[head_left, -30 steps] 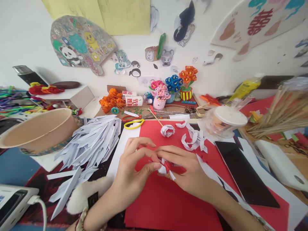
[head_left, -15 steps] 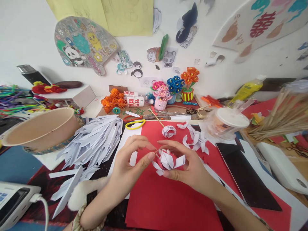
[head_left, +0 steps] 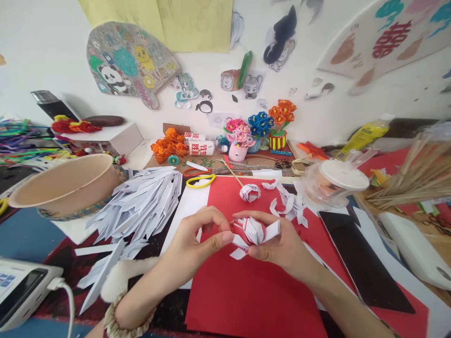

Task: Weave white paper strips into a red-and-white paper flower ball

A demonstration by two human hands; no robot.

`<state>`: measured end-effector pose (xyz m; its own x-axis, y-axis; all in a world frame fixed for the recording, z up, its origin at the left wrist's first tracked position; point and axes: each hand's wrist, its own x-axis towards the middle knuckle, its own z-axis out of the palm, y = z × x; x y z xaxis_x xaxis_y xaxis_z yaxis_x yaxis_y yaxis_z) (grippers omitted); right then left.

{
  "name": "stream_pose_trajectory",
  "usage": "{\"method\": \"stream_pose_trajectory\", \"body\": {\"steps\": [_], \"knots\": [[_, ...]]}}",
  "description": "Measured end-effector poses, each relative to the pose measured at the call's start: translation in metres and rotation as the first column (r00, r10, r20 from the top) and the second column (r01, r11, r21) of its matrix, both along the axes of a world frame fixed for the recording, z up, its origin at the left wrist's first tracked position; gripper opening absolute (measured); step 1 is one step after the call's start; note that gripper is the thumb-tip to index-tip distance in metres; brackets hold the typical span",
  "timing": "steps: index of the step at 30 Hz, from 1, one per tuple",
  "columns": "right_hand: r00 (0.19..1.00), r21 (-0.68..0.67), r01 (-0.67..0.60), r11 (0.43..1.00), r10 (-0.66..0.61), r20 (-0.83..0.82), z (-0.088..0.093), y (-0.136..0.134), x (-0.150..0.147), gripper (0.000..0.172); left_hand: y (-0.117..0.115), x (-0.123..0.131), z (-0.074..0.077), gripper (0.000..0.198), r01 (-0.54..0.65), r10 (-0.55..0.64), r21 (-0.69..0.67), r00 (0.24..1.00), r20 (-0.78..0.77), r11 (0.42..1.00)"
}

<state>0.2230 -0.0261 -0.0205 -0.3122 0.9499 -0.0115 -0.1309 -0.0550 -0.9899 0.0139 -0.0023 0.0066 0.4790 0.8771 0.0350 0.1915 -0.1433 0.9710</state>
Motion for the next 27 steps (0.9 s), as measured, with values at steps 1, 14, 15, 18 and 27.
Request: {"method": "stream_pose_trajectory", "body": {"steps": [1, 14, 15, 18, 27], "knots": [[0.999, -0.019, -0.021, 1.0, 0.02, -0.025, 0.0, 0.0, 0.0, 0.052, -0.001, 0.001, 0.0, 0.022, -0.008, 0.008, 0.005, 1.0, 0.011, 1.0], [0.973, -0.02, -0.161, 0.987, 0.155, -0.171, 0.004, -0.002, -0.005, 0.044, -0.01, 0.009, -0.006, 0.023, -0.157, 0.151, 0.116, 0.987, 0.059, 0.981], [0.974, -0.021, -0.161, 0.987, 0.155, -0.167, 0.004, -0.002, -0.005, 0.043, -0.01, 0.009, -0.006, 0.022, -0.168, 0.162, 0.11, 0.985, 0.065, 0.98], [0.974, -0.007, -0.16, 0.987, 0.157, -0.165, 0.0, -0.001, -0.005, 0.043, -0.009, 0.009, -0.007, 0.022, -0.171, 0.164, 0.064, 0.982, 0.096, 0.983], [0.963, -0.038, -0.121, 0.992, 0.108, -0.248, -0.015, -0.001, -0.005, 0.057, -0.009, 0.01, -0.004, 0.025, -0.047, 0.09, -0.16, 0.957, 0.274, 0.986]]}}
